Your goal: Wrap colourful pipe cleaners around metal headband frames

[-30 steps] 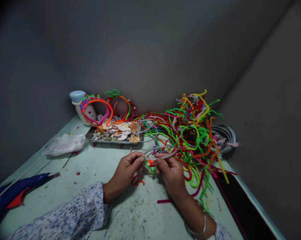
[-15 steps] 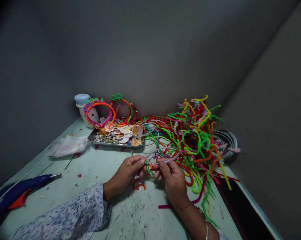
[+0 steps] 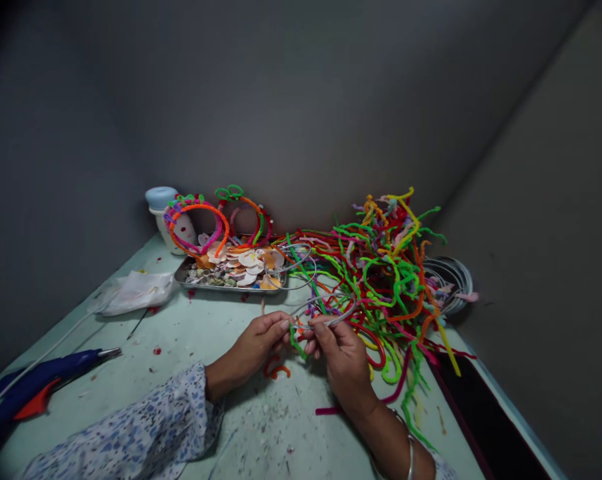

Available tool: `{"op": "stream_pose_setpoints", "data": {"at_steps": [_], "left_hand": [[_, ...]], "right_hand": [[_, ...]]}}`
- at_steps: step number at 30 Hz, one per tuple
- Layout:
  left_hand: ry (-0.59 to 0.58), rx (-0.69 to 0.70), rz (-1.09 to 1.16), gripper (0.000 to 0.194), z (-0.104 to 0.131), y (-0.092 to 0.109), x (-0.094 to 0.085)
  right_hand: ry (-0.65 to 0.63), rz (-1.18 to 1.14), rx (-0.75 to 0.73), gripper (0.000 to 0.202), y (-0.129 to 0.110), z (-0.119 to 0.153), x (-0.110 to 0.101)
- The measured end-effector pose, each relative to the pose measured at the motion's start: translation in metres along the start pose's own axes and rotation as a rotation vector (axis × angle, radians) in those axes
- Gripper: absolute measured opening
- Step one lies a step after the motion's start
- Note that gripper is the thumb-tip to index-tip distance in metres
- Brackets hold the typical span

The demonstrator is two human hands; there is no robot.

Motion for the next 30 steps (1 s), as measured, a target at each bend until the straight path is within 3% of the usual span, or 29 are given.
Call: {"op": "stream_pose_setpoints", "data": {"at_steps": [9,17,26,30], "left_hand": [[0.036,0.044,-0.054,0.030,0.000,0.009,-0.003],[0.086,0.077,-0.040,0.028,0.001,0.018,-0.005],[0.136,0.104,0.086,0.027,0.005,0.026,-0.005],[0.164,0.095,0.221,0.024,0.004,0.021,-0.008]], "right_hand": [[-0.037,-0.044,-0.010,0.022,0.008,-0.003,-0.003],[-0.035,0.127,-0.043,0.025,0.012,-0.005,-0.011],[-0.150,0.484,-0.365,0.015,-0.023,0.003,0.012],[-0.161,0.445,-0.335,0.020,-0.019,0.008,0.011]]}}
Point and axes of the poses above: each hand's wrist, its own z-axis away from the middle knuckle, its own x-axis out of the palm, y = z × x, the point moved 9 cm from there along -z, towards the middle knuckle, and after that the axes turned 8 degrees about z, right-handed, at the moved point
